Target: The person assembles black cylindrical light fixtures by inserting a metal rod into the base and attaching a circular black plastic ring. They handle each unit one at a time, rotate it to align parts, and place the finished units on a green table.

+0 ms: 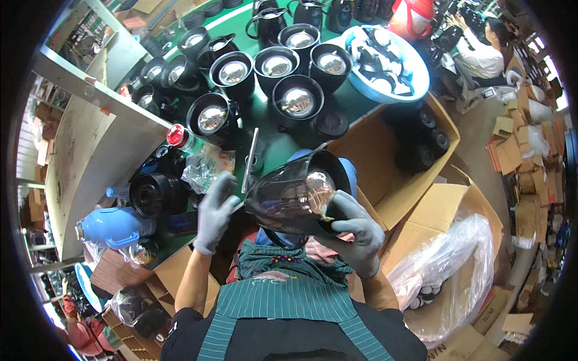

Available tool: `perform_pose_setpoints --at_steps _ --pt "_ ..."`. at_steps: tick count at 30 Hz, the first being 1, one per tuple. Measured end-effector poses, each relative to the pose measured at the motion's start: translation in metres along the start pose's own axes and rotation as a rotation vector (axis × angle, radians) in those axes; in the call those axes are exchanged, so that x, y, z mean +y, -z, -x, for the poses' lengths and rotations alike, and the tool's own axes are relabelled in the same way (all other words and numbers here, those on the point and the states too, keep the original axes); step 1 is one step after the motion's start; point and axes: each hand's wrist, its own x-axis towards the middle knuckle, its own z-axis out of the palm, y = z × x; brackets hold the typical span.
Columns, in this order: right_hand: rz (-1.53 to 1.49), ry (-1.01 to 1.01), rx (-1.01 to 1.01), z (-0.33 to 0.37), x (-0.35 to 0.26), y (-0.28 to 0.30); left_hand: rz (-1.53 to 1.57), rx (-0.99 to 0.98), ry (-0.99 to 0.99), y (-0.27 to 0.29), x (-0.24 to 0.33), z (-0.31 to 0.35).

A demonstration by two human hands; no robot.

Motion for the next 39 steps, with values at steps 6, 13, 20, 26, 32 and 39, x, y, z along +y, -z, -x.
perform_pose_setpoints --at_steps 6,13,20,26,32,39 --pt "-0.27 0.122 -0.279 -0.013 0.018 -0.003 0.593 -0.657 0.283 0.005 -0.101 0.007" --pt "-0.456 -0.012 -0.456 -0.06 0.093 0.011 0.358 -0.514 0.284 0.018 -0.134 -0.018" --pt "1.021 -0.528 -0.481 -0.111 0.3 -0.017 0.424 -0.512 0.342 -0.002 -0.137 -0.037" --pt "0.804 -0.459 -0.086 -0.084 0.267 -0.005 0.472 -0.544 0.372 -0.01 -0.133 -0.038" --pt "-0.105 -0.172 -0.317 -0.046 0.091 -0.007 0.487 -0.682 0.36 -0.021 -0.118 -0.04" --pt "-0.02 -0.002 -0.294 0.004 0.061 -0.007 0.429 -0.951 0.266 -0.025 -0.089 -0.032"
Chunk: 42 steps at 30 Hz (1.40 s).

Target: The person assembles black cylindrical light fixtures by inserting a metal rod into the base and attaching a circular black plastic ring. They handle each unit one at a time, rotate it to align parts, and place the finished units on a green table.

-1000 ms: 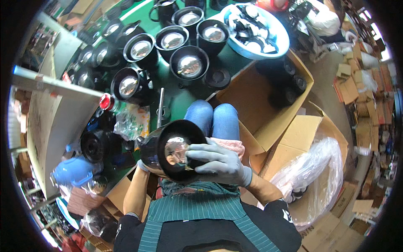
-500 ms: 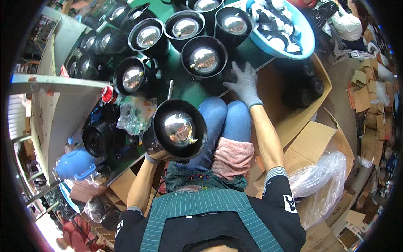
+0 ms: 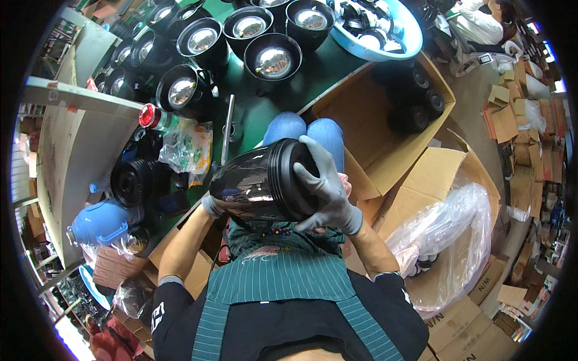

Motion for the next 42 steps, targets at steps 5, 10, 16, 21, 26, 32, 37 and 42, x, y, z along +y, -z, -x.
perform_pose_setpoints --at_steps 5,10,16,21,26,32,37,42 --pt "0.136 0.033 -0.022 0.02 -0.016 0.0 -0.645 -0.207 -0.287 0.004 0.004 -0.006" --pt "0.06 -0.051 0.15 0.034 -0.017 -0.01 0.084 0.12 0.076 0.041 -0.028 0.021" --pt "-0.142 -0.112 0.08 0.024 -0.024 0.003 -0.257 0.091 -0.352 0.036 -0.042 0.034" --pt "-1.308 -0.395 0.413 0.082 0.037 -0.008 -0.989 0.567 -0.464 -0.057 0.09 0.005" --pt "-0.377 -0.409 0.326 0.021 -0.024 -0.01 -1.063 0.592 -0.591 -0.061 0.086 -0.003" --pt "-0.008 -0.14 0.277 0.03 -0.041 -0.008 -0.229 0.451 -0.259 -0.015 0.011 -0.01" --pt "0.074 -0.037 0.346 0.034 -0.043 -0.011 0.324 0.214 0.038 0.019 -0.029 -0.009" --pt "0.137 0.064 0.255 0.02 -0.064 -0.002 0.247 -0.081 0.131 0.006 -0.028 -0.021"
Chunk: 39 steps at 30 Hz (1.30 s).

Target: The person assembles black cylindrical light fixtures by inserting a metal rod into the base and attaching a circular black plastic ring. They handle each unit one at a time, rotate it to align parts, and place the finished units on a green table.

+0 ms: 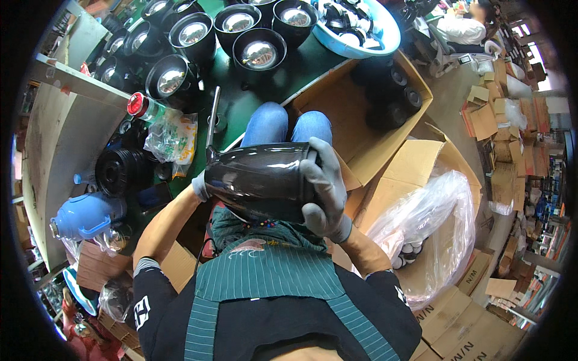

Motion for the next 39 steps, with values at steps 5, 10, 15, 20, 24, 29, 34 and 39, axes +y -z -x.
perform_pose_setpoints --at_steps 5,10,15,20,24,29,34,39 --pt "0.094 0.278 -0.449 -0.052 -0.043 0.015 0.362 0.333 -0.374 -0.072 -0.038 -0.027" --pt "0.061 0.341 -0.487 -0.061 -0.029 0.02 0.832 0.2 -0.081 -0.122 0.011 -0.015" --pt "0.0 0.198 -0.312 -0.028 0.002 0.02 -0.368 0.051 -0.084 -0.024 0.011 0.013" --pt "-0.434 -0.613 -0.076 -0.011 -0.006 0.011 -0.092 0.491 -0.305 0.015 -0.005 0.032" --pt "-0.643 -0.897 -0.051 -0.002 0.025 0.019 -0.691 0.615 -0.62 -0.055 0.056 0.016" --pt "-0.387 -0.643 -0.067 -0.017 0.018 0.009 -0.589 0.582 -0.552 -0.067 0.053 0.015" --pt "-0.002 0.024 -0.237 -0.027 0.012 0.017 -0.149 0.244 -0.271 0.009 -0.024 0.029" --pt "-0.471 -0.824 0.067 -0.012 0.026 0.006 -0.715 0.436 -0.663 -0.073 0.071 0.026"
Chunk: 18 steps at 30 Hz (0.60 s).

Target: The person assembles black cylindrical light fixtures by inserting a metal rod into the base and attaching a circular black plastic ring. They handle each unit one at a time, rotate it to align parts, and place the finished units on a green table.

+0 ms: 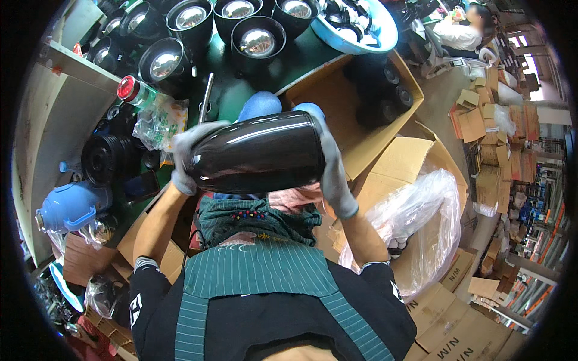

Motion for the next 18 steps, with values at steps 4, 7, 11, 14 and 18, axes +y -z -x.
perform_pose_setpoints --at_steps 4,7,11,14,18 --pt "-0.166 -0.479 -0.275 0.001 0.04 0.049 -0.824 -0.09 -0.501 -0.001 0.07 -0.032" --pt "0.124 0.061 -0.364 0.021 0.015 0.043 -0.392 -0.005 0.082 0.02 0.03 -0.016" --pt "0.304 0.663 -0.253 0.011 0.015 0.01 0.237 0.097 0.38 0.012 -0.027 0.027" --pt "-0.014 0.029 -0.289 0.012 0.018 0.009 -0.661 -0.009 -0.333 -0.004 0.069 -0.019" --pt "-0.07 -0.442 -0.169 0.008 0.019 0.018 -0.811 -0.103 -0.367 -0.001 0.079 -0.012"
